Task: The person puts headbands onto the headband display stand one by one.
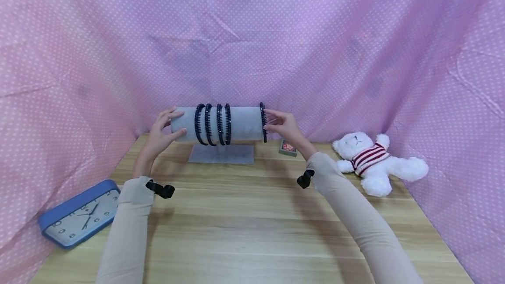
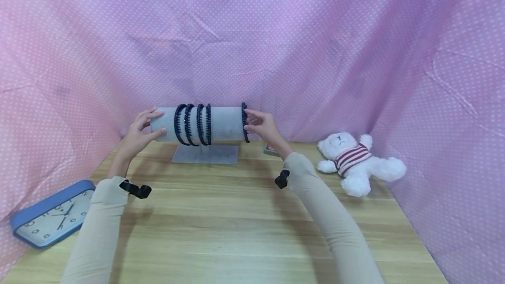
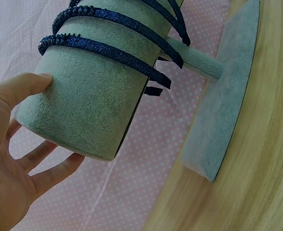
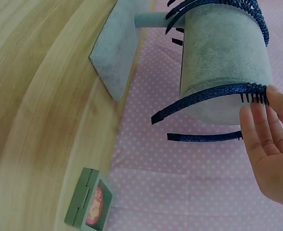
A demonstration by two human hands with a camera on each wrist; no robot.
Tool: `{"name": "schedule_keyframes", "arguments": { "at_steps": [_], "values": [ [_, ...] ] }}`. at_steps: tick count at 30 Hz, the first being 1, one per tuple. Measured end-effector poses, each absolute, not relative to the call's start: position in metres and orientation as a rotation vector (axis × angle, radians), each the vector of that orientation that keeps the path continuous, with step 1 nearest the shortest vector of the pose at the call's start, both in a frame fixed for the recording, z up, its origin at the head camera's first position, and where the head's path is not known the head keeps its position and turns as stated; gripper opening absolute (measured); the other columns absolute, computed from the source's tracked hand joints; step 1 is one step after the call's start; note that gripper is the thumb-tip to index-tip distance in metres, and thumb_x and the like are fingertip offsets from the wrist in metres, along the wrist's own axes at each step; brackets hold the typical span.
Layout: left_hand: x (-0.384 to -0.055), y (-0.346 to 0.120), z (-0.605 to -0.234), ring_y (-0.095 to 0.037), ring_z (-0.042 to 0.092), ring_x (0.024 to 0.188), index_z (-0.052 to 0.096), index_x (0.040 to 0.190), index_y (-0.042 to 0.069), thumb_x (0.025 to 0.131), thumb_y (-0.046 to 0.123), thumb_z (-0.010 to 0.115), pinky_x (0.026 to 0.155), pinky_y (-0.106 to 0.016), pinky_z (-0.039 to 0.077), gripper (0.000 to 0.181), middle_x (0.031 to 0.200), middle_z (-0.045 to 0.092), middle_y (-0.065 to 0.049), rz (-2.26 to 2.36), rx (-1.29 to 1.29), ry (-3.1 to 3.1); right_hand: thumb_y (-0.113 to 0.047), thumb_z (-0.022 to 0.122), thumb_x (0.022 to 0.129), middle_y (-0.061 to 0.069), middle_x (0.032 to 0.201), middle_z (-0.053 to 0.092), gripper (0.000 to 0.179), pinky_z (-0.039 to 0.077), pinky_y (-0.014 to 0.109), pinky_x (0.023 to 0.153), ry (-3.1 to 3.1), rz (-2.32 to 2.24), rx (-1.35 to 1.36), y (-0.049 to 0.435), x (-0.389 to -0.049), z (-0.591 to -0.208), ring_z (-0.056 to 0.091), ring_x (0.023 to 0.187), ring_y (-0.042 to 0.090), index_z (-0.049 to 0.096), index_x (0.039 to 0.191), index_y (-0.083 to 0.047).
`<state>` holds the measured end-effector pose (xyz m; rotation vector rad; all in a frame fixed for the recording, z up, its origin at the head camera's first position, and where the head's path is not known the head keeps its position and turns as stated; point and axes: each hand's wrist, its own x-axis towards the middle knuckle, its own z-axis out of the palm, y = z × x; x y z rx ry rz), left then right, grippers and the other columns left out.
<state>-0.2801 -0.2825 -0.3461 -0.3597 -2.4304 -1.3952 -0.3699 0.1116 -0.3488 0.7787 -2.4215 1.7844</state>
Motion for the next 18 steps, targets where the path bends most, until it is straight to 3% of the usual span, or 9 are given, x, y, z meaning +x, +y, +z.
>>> {"name": "schedule_keyframes", "arguments": {
  "at_steps": [6,10,15,18],
  "values": [
    [-0.287,-0.288,-0.355,-0.04,0.031,0.144,0.05,0.148,0.0,0.095,0.006,0.07,0.11,-0.047,0.039,0.056,0.167,0.024,-0.016,-1.394,-0.356,-2.425,0.003,0.072,0.091,0.021,0.117,0.066,0.054,0.062,0.027,0.08,-2.397,1.896,0.762,0.112,-0.372,-0.354,0.068,0.089,0.004,0.059,0.143,-0.005],
    [-0.294,-0.294,-0.363,-0.038,0.031,0.144,0.051,0.147,0.002,0.095,0.007,0.071,0.11,-0.041,0.039,0.056,0.167,0.025,-0.013,-1.389,-0.364,-2.403,-0.001,0.073,0.092,0.022,0.121,0.067,0.05,0.061,0.025,0.08,-2.422,1.844,0.798,0.112,-0.374,-0.354,0.07,0.098,0.016,0.062,0.141,-0.007],
    [-0.277,-0.283,-0.345,-0.042,0.031,0.142,0.049,0.146,-0.003,0.096,0.004,0.068,0.107,-0.036,0.041,0.055,0.166,0.023,-0.019,-1.417,-0.364,-2.414,-0.004,0.074,0.093,0.023,0.12,0.068,0.046,0.061,0.026,0.079,-2.438,1.773,0.825,0.11,-0.373,-0.352,0.07,0.098,0.019,0.064,0.138,-0.007],
    [-0.278,-0.282,-0.344,-0.042,0.03,0.144,0.049,0.146,-0.003,0.096,0.004,0.067,0.113,-0.045,0.039,0.054,0.166,0.022,-0.022,-1.419,-0.378,-2.405,-0.003,0.075,0.091,0.022,0.12,0.067,0.048,0.062,0.031,0.082,-2.425,1.757,0.826,0.108,-0.371,-0.351,0.07,0.097,0.021,0.063,0.138,-0.005]
  ]
}}
